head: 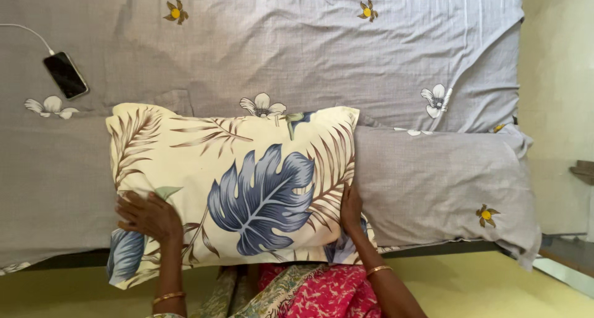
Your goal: The person arranges pillows and folds a bedsheet on a bed. They place a floral pillowcase over a pillow, smooth the bedsheet, and fold it neatly at the foot of the bed.
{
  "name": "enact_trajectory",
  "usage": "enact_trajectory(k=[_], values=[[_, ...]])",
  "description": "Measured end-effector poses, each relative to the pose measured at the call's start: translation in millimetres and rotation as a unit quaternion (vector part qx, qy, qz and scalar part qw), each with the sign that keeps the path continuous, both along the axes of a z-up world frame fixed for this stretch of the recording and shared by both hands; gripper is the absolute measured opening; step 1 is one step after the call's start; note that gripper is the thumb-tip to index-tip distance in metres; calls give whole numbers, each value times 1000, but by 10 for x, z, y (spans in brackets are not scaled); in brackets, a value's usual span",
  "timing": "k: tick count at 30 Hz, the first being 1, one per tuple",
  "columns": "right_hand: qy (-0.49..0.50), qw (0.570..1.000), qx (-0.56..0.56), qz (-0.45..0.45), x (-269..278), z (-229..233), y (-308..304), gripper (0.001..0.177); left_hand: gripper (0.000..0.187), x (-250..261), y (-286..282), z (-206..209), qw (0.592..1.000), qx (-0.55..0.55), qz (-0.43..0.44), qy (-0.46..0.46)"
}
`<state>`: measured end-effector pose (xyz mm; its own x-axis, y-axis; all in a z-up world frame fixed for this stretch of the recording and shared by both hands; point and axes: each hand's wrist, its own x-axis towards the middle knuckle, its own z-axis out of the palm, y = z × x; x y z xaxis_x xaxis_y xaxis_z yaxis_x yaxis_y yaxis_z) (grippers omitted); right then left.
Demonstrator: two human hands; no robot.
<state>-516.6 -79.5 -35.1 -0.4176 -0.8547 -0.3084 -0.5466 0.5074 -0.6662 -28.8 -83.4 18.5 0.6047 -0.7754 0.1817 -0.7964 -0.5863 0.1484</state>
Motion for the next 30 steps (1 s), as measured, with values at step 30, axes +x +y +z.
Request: enact_trajectory(k=[30], values=[[358, 920, -92, 133, -3738, -457, -814, 47, 122, -3969, -346, -388, 886, 320, -333, -28]])
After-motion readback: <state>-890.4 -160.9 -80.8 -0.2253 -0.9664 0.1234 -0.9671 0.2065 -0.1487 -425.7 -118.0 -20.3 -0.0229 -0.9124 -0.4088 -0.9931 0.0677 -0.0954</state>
